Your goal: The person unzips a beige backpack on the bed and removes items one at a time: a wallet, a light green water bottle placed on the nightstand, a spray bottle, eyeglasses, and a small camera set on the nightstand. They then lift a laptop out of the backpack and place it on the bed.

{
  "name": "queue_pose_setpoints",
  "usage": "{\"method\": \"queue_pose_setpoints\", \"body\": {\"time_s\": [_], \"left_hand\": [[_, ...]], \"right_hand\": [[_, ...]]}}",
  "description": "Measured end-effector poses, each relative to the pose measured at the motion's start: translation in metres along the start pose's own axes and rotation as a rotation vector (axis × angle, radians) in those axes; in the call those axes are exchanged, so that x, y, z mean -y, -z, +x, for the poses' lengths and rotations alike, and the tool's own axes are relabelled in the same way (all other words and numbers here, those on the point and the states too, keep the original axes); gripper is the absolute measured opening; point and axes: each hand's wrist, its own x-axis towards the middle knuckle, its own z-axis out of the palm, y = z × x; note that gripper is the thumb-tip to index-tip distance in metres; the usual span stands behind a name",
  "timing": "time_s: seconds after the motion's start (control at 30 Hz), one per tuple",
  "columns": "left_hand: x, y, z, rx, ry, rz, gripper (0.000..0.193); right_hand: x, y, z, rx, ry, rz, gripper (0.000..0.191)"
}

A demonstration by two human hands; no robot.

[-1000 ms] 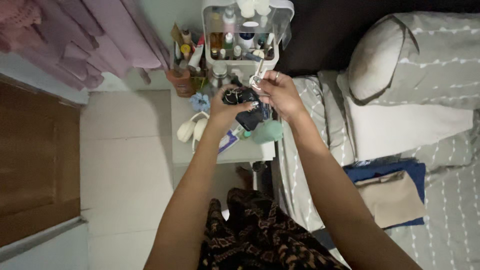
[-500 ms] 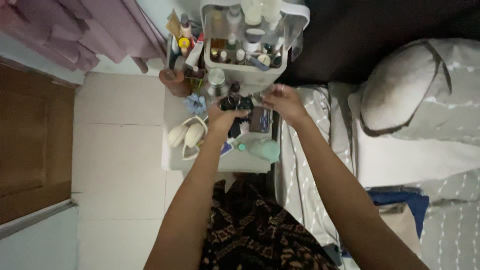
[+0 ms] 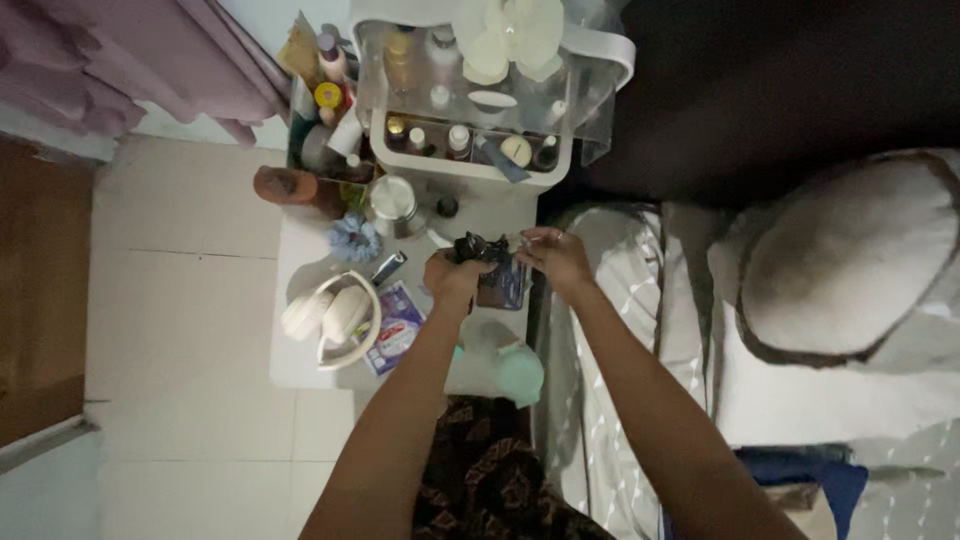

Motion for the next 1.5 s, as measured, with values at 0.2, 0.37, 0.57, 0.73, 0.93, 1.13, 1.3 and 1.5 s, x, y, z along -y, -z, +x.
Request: {"method": "queue_pose_setpoints", "body": {"time_s": [0.2, 0.37, 0.57, 0.73, 0.93, 1.13, 1.3, 1.5], "left_hand": [[0.010, -0.024, 0.034, -0.203, -0.089, 0.009, 0.069], [0.016, -0.040, 0.056, -0.225, -0.103, -0.107, 0.065], [0.017, -0.045, 0.063, -0.354, -0.200, 0.077, 0.071], [0.012, -0.046, 0.066, -0.319, -0.163, 0.027, 0.068], [0.014, -0.048, 0.070, -0.240, -0.115, 0.090, 0.062], [0.015, -0.046, 0.061, -0.346, -0.170, 0.127, 0.065], [0.012, -0.042, 0.050, -0.332, -0.225, 0.147, 0.060], [0.006, -0.031, 0.029, -0.260, -0.215, 0.179, 0.059]], "right_hand": [[-0.017, -0.003, 0.043, -0.028, -0.013, 0.183, 0.019], [-0.025, -0.001, 0.071, -0.073, -0.003, 0.136, 0.021], [-0.043, 0.007, 0.091, -0.081, 0.219, -0.163, 0.018], [-0.055, 0.006, 0.105, -0.143, 0.263, -0.193, 0.018], [-0.057, 0.002, 0.105, -0.247, 0.300, -0.485, 0.019], [-0.051, 0.004, 0.094, -0.189, 0.372, -0.479, 0.025], [-0.053, 0.016, 0.078, -0.281, 0.217, -0.502, 0.023], [-0.050, 0.022, 0.050, -0.219, 0.338, -0.478, 0.029]]}}
